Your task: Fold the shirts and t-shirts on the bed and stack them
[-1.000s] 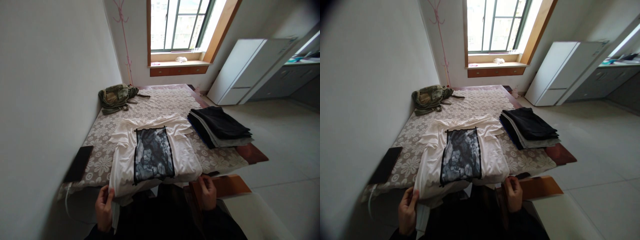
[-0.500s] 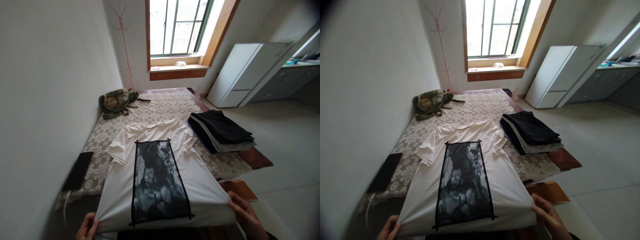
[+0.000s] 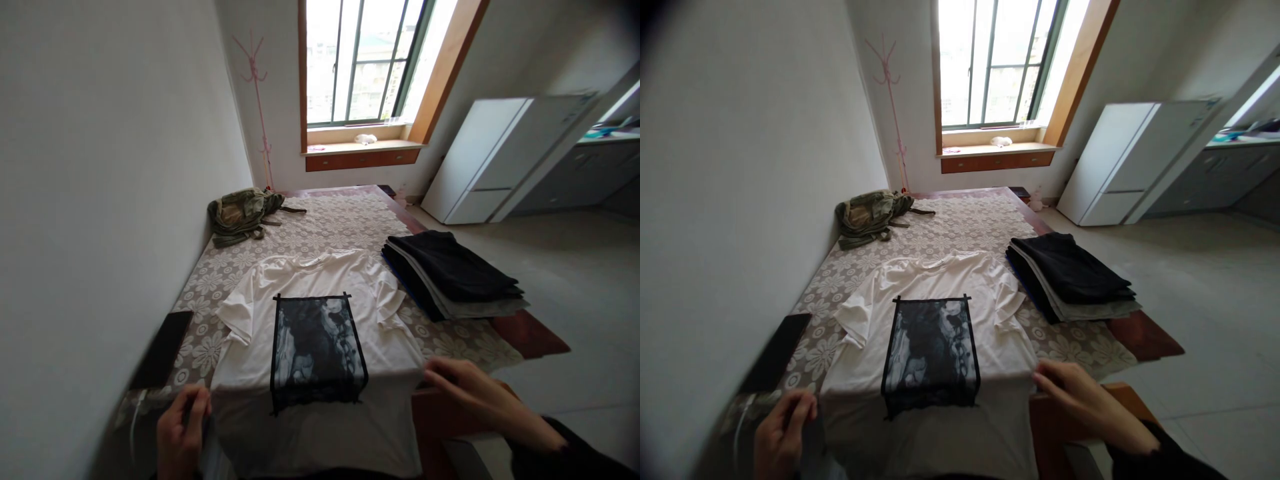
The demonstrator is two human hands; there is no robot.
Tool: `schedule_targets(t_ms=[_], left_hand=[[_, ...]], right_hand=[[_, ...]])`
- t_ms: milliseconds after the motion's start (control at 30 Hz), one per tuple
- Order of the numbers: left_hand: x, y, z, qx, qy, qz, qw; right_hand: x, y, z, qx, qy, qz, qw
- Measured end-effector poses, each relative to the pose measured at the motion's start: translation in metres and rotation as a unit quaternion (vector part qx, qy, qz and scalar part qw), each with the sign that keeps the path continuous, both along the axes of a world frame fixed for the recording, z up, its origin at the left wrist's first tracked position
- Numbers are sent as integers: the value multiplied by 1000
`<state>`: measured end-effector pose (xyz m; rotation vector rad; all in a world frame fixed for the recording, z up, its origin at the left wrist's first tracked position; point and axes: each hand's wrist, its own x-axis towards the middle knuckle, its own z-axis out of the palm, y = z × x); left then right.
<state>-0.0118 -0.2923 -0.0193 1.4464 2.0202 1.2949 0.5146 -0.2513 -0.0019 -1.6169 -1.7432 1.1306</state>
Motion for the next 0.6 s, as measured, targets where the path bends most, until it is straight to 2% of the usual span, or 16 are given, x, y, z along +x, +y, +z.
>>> schedule_targets(t_ms=[33, 100, 167, 233, 300, 400, 600], left_hand=[[3, 25, 15, -13, 11, -44, 999], [10, 84, 41, -32, 47, -128, 990], [18, 150, 57, -54, 104, -181, 976], [23, 211, 62, -101, 195, -187, 958], [25, 261, 58, -117, 222, -175, 952], [22, 306, 46, -130, 247, -164, 946], [15, 340, 22, -159, 264, -178, 934]], right_hand=[[-11, 24, 13, 25, -21, 30, 999], [-35, 81, 32, 101, -69, 47, 991], [-54, 143, 41, 160, -137, 33, 977], [-67, 201, 41, 171, -229, -45, 957], [-74, 246, 34, 173, -256, -84, 947], [-73, 285, 18, 163, -279, -113, 940], [-50, 312, -6, 117, -292, -134, 940]])
